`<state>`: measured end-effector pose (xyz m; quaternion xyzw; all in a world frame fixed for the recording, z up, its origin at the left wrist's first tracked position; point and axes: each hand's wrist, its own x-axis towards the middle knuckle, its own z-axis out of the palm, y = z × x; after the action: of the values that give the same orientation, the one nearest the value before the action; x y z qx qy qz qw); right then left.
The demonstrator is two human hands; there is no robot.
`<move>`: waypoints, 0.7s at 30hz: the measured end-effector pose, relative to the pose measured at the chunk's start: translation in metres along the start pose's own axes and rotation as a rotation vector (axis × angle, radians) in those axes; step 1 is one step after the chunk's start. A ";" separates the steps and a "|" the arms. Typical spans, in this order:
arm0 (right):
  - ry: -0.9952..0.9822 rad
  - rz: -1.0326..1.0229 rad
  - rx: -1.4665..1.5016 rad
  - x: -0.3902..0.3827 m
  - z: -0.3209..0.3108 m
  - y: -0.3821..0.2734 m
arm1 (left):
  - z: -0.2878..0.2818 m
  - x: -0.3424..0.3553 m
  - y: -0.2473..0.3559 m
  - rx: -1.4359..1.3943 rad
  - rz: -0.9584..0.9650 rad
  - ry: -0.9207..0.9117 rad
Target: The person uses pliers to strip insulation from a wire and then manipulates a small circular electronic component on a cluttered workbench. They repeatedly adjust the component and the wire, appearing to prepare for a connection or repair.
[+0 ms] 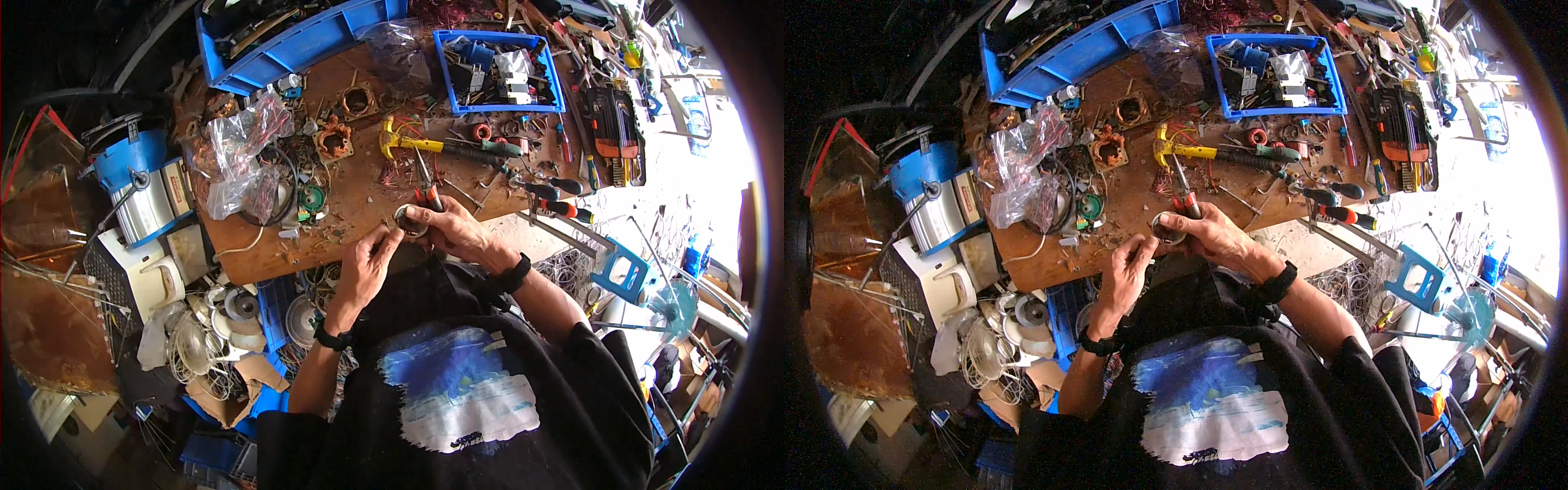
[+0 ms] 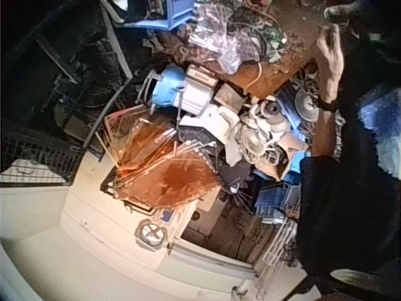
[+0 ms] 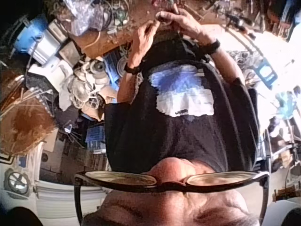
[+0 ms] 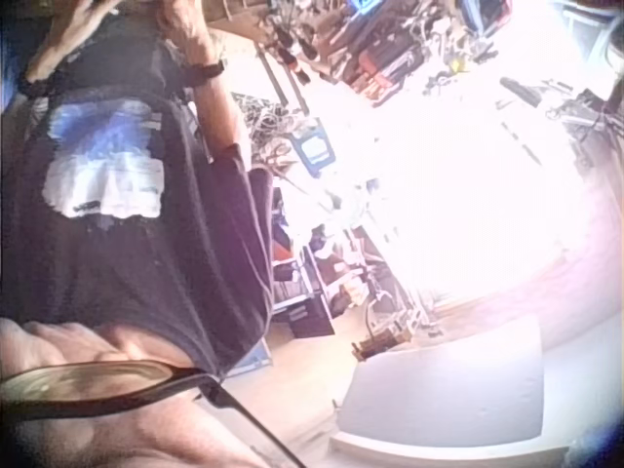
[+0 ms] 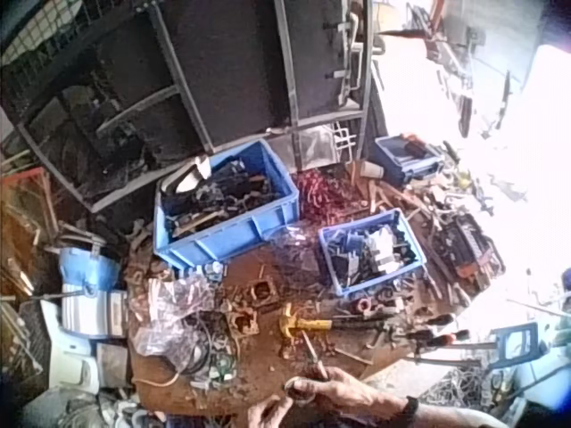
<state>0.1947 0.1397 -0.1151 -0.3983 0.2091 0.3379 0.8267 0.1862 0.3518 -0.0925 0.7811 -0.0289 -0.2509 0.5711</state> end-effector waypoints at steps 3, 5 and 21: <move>0.014 0.069 0.211 0.000 0.003 0.004 | -0.002 0.002 -0.007 -0.160 -0.046 -0.039; 0.044 0.117 0.224 -0.001 0.003 0.004 | -0.006 0.001 -0.002 -0.209 -0.071 -0.050; 0.002 0.014 0.168 -0.011 -0.004 0.002 | -0.006 0.006 0.005 -0.141 0.024 0.150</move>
<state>0.1851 0.1333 -0.1114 -0.3264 0.2401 0.3245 0.8547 0.1957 0.3535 -0.0885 0.7553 0.0222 -0.1862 0.6280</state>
